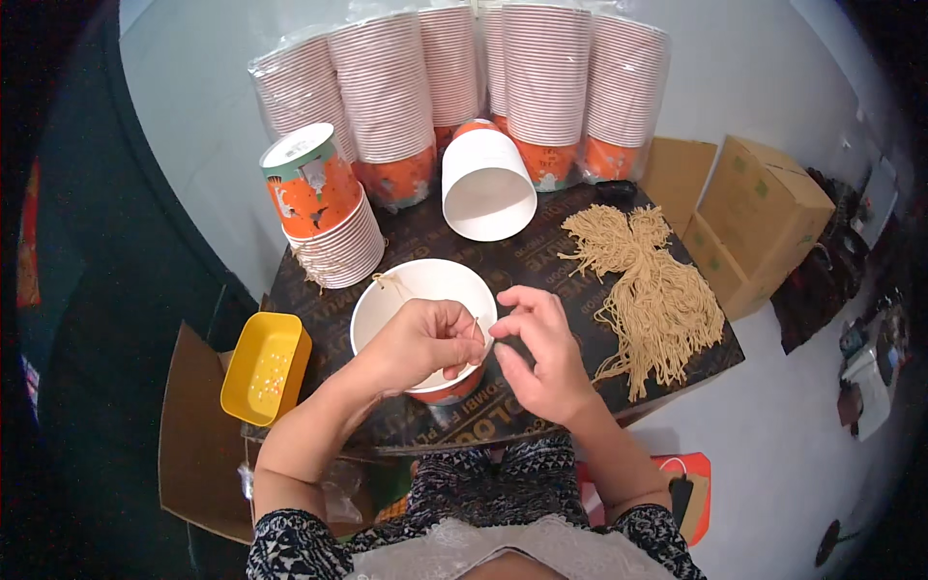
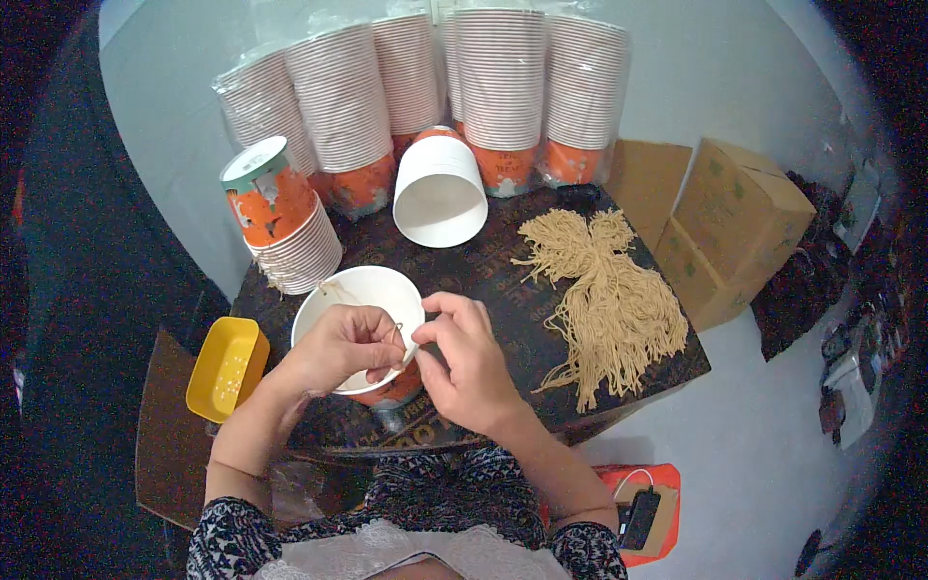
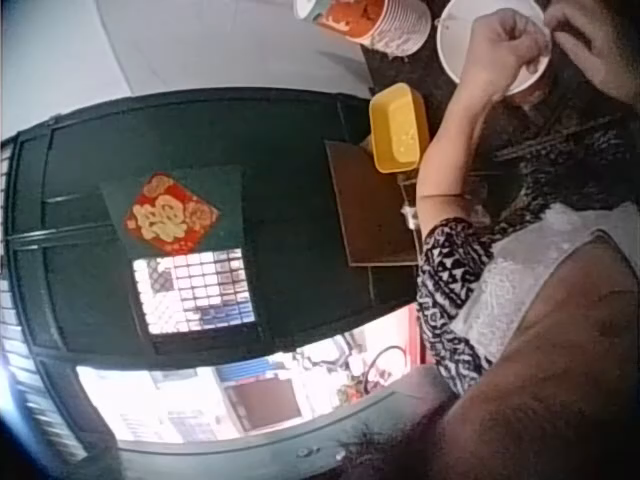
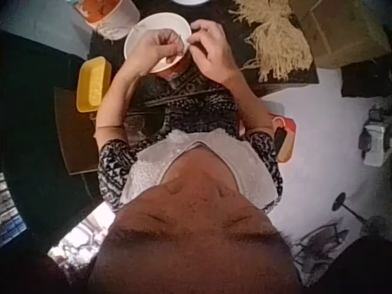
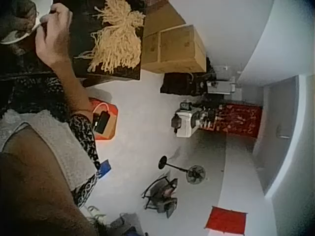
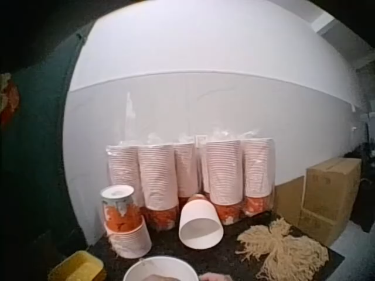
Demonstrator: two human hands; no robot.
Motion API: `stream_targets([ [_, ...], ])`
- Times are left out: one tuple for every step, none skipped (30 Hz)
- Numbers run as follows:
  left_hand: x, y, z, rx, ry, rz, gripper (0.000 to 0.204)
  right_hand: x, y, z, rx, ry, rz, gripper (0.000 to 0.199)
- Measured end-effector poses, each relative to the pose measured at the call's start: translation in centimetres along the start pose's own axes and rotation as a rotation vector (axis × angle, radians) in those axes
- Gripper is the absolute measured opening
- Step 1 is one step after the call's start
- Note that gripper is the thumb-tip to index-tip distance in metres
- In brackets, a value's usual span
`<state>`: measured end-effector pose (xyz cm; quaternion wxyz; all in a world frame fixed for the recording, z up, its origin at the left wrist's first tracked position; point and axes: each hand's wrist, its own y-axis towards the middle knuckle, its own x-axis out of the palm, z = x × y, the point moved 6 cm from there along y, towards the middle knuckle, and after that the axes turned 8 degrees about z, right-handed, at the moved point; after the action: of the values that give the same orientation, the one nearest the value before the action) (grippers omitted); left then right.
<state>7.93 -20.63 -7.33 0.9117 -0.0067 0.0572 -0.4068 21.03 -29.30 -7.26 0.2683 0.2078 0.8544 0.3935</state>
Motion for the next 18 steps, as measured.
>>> stream_targets([
  [0.04, -0.04, 0.02, -0.001, 0.0, 0.0, 0.004, 0.15, -0.14, -0.23, -0.001, 0.0, -0.008, 0.022],
  [0.08, -0.07, 0.12, -0.001, 0.013, 0.007, 0.004, 0.26, -0.18, -0.43, -0.002, -0.001, -0.014, 0.023],
  [0.11, -0.09, 0.2, -0.001, 0.027, 0.013, 0.004, 0.31, -0.14, -0.63, -0.031, 0.008, 0.003, 0.023],
  [0.14, -0.08, 0.19, -0.001, 0.029, 0.012, 0.004, 0.43, -0.14, -0.63, -0.031, 0.008, 0.006, 0.023],
  [0.14, -0.01, 0.11, 0.003, 0.026, 0.008, 0.004, 0.55, -0.14, -0.61, -0.039, 0.012, 0.011, 0.022],
  [0.14, 0.04, 0.11, 0.007, 0.023, 0.004, 0.004, 0.65, -0.14, -0.59, -0.048, 0.016, 0.015, 0.02],
  [0.14, 0.06, 0.16, 0.006, 0.025, 0.003, 0.004, 0.76, -0.18, -0.5, -0.048, 0.017, 0.018, 0.02],
  [0.12, 0.07, 0.2, 0.01, 0.029, 0.007, 0.004, 0.83, -0.27, -0.5, -0.06, 0.033, 0.027, 0.018],
  [0.1, 0.08, 0.24, 0.013, 0.033, 0.011, 0.004, 0.89, -0.33, -0.52, -0.072, 0.049, 0.037, 0.017],
  [0.12, 0.09, 0.24, 0.012, 0.035, 0.01, 0.004, 1.02, -0.31, -0.47, -0.072, 0.05, 0.038, 0.017],
  [0.15, 0.1, 0.24, 0.014, 0.036, 0.011, 0.005, 1.07, -0.31, -0.53, -0.082, 0.055, 0.048, 0.017],
  [0.19, 0.12, 0.24, 0.016, 0.037, 0.013, 0.007, 1.07, -0.34, -0.6, -0.093, 0.06, 0.059, 0.016],
  [0.26, 0.16, 0.2, 0.014, 0.038, 0.009, 0.007, 1.05, -0.42, -0.61, -0.091, 0.058, 0.06, 0.016],
  [0.27, 0.18, 0.2, 0.011, 0.018, 0.013, 0.008, 0.97, -0.48, -0.66, -0.095, 0.059, 0.072, 0.017],
  [0.28, 0.2, 0.18, 0.007, -0.001, 0.016, 0.009, 0.9, -0.55, -0.73, -0.1, 0.059, 0.083, 0.017],
  [0.29, 0.26, 0.12, 0.007, -0.001, 0.015, 0.009, 0.9, -0.65, -0.83, -0.1, 0.058, 0.083, 0.017],
  [0.27, 0.36, -0.03, -0.001, -0.038, 0.01, 0.01, 0.84, -0.77, -1.01, -0.111, 0.036, 0.102, 0.017],
  [0.26, 0.41, -0.14, -0.01, -0.074, 0.005, 0.01, 0.78, -0.88, -1.19, -0.123, 0.013, 0.12, 0.018],
])
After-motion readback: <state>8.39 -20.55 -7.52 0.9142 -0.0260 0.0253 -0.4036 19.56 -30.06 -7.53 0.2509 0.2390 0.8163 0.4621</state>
